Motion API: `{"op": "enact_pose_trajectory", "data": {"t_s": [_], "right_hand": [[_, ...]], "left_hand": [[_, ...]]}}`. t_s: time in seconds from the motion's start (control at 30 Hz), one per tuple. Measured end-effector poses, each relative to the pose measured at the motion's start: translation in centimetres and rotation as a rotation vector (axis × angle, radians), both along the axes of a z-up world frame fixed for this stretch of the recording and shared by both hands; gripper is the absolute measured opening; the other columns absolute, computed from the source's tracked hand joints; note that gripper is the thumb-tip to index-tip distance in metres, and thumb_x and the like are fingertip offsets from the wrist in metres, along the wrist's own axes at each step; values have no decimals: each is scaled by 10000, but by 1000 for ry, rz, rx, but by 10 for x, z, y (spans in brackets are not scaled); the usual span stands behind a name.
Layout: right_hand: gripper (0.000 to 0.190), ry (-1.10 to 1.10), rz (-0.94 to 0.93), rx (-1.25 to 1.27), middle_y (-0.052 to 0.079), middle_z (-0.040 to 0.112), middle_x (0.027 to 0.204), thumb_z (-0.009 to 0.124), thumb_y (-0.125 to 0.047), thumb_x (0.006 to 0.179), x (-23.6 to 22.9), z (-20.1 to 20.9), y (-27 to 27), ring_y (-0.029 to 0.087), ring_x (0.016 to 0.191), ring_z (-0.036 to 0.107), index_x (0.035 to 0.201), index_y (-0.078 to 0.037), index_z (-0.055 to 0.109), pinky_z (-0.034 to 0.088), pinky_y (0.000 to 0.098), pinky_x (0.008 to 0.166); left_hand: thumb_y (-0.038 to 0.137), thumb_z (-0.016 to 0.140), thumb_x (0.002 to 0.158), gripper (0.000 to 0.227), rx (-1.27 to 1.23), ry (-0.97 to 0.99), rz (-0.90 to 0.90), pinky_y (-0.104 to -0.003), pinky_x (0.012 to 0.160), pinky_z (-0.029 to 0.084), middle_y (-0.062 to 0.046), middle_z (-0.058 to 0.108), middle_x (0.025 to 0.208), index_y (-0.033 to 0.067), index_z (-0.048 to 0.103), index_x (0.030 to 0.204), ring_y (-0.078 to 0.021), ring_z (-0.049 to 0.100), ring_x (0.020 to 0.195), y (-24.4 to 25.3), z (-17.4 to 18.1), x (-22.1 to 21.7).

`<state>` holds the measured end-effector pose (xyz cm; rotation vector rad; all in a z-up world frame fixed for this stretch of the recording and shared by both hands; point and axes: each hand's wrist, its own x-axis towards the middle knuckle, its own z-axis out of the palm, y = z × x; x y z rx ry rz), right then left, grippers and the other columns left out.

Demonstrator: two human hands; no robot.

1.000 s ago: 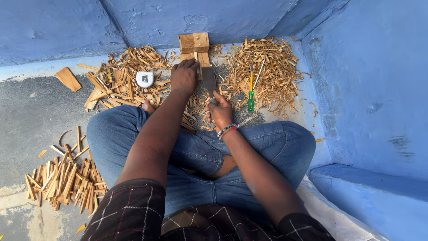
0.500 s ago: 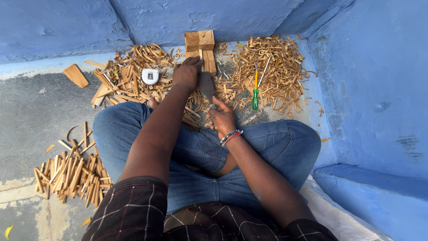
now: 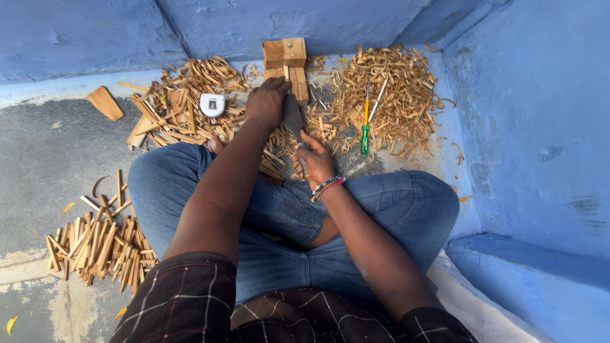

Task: The person scrapes wood blocks with a blade while sitting on the floor, handling a tape measure and piles of wood shavings.

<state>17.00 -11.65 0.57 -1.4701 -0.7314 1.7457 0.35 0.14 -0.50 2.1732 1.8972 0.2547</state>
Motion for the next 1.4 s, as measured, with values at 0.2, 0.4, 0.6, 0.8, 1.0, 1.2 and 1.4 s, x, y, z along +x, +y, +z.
{"op": "enact_pose_trajectory", "data": {"t_s": [0.2, 0.4, 0.6, 0.8, 1.0, 1.2, 1.4], "right_hand": [[535, 6, -15, 37, 39, 646, 737, 675, -110, 945, 1, -15, 0, 88, 489, 533, 1465, -186, 580, 414, 256, 391], [516, 45, -42, 90, 23, 647, 750, 711, -130, 942, -8, -33, 46, 80, 490, 512, 1443, -185, 601, 407, 243, 406], [513, -1, -13, 176, 33, 653, 759, 708, -105, 933, -9, -41, 61, 78, 494, 515, 1435, -173, 624, 423, 244, 410], [535, -24, 5, 197, 32, 659, 779, 713, -87, 928, -4, -34, 50, 74, 500, 538, 1446, -170, 608, 429, 237, 413], [551, -41, -57, 220, 40, 679, 791, 703, -80, 928, 9, -19, 36, 75, 506, 558, 1461, -152, 581, 442, 236, 413], [556, -42, -148, 174, 57, 667, 757, 690, -53, 914, 23, -15, 28, 90, 490, 550, 1453, -123, 572, 422, 245, 394], [572, -86, -149, 91, 53, 669, 761, 680, -43, 897, 19, -10, 18, 85, 485, 547, 1452, -138, 580, 418, 251, 387]], "left_hand": [[112, 524, 989, 508, 41, -4, -21, -414, 1171, 351, 30, 441, 1599, 216, 533, 1486, -184, 388, 1474, 2, -11, 0], [86, 514, 974, 573, 62, -92, 30, -430, 1168, 391, -27, 419, 1639, 179, 493, 1538, -234, 436, 1437, 12, -17, 2], [173, 644, 889, 723, 55, 42, 16, -461, 1127, 395, -55, 368, 1615, 125, 377, 1560, -273, 377, 1466, 10, 4, 4], [297, 819, 739, 1013, -39, 108, 18, -451, 1150, 360, -119, 341, 1563, 68, 277, 1564, -312, 348, 1446, 4, 32, 13], [246, 785, 794, 895, 43, 0, 15, -470, 1097, 413, -102, 422, 1519, 95, 349, 1561, -313, 436, 1385, -2, 35, 8], [193, 689, 901, 470, 26, 17, -80, -462, 1064, 450, -19, 560, 1432, 179, 621, 1365, -277, 522, 1324, 2, 16, 0], [159, 682, 894, 426, 176, 12, -64, -434, 1050, 448, 55, 606, 1401, 219, 677, 1315, -240, 560, 1282, 4, 6, -3]]}}
